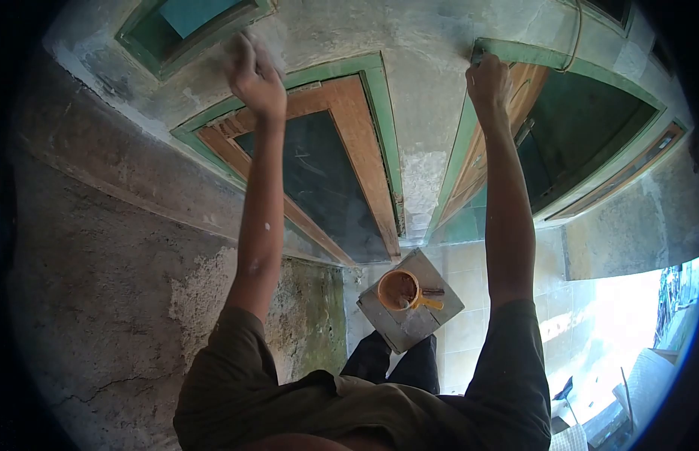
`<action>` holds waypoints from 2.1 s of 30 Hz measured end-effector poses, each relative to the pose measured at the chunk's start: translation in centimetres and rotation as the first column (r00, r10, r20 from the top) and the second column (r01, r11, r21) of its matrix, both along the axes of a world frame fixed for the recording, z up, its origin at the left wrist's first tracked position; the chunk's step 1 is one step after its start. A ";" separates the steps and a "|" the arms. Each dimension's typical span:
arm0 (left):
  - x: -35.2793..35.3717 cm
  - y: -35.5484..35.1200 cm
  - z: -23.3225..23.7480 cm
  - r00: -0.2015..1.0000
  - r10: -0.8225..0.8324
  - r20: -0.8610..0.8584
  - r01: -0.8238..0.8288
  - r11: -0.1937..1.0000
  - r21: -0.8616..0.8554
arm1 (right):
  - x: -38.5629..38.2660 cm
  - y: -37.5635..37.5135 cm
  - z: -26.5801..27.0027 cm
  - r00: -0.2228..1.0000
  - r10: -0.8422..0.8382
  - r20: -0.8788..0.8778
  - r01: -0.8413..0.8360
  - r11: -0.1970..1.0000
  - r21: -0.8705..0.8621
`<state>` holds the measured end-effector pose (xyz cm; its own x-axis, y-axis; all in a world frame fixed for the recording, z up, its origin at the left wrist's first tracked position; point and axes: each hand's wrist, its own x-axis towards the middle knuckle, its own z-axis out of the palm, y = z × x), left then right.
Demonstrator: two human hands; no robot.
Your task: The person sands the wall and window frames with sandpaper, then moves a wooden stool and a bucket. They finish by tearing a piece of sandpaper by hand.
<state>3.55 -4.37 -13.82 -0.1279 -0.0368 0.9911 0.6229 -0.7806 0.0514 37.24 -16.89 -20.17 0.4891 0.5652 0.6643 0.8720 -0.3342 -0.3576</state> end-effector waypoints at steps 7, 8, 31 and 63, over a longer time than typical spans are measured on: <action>-0.8 -0.3 -2.5 0.997 -0.036 -0.075 0.028 0.993 -0.112 | 0.0 -0.1 0.0 0.999 0.016 0.033 -0.016 1.000 -0.014; -1.0 0.4 -0.9 0.995 0.028 -0.098 -0.033 0.998 -0.053 | 0.0 -0.1 0.1 1.000 0.014 0.018 -0.014 1.000 -0.021; -1.1 0.1 -0.7 0.998 -0.002 -0.064 0.000 1.000 -0.031 | 0.1 0.0 -0.1 1.000 0.002 0.030 -0.002 1.000 -0.003; -1.7 -0.8 -4.2 0.995 -0.004 -0.097 -0.007 0.993 -0.114 | -0.2 0.0 0.0 0.998 -0.024 0.050 0.022 0.999 0.038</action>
<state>1.88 -5.18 -17.99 -0.0307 0.0769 0.9966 0.6304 -0.7723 0.0790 37.01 -16.94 -20.18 0.4669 0.5288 0.7088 0.8816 -0.3414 -0.3260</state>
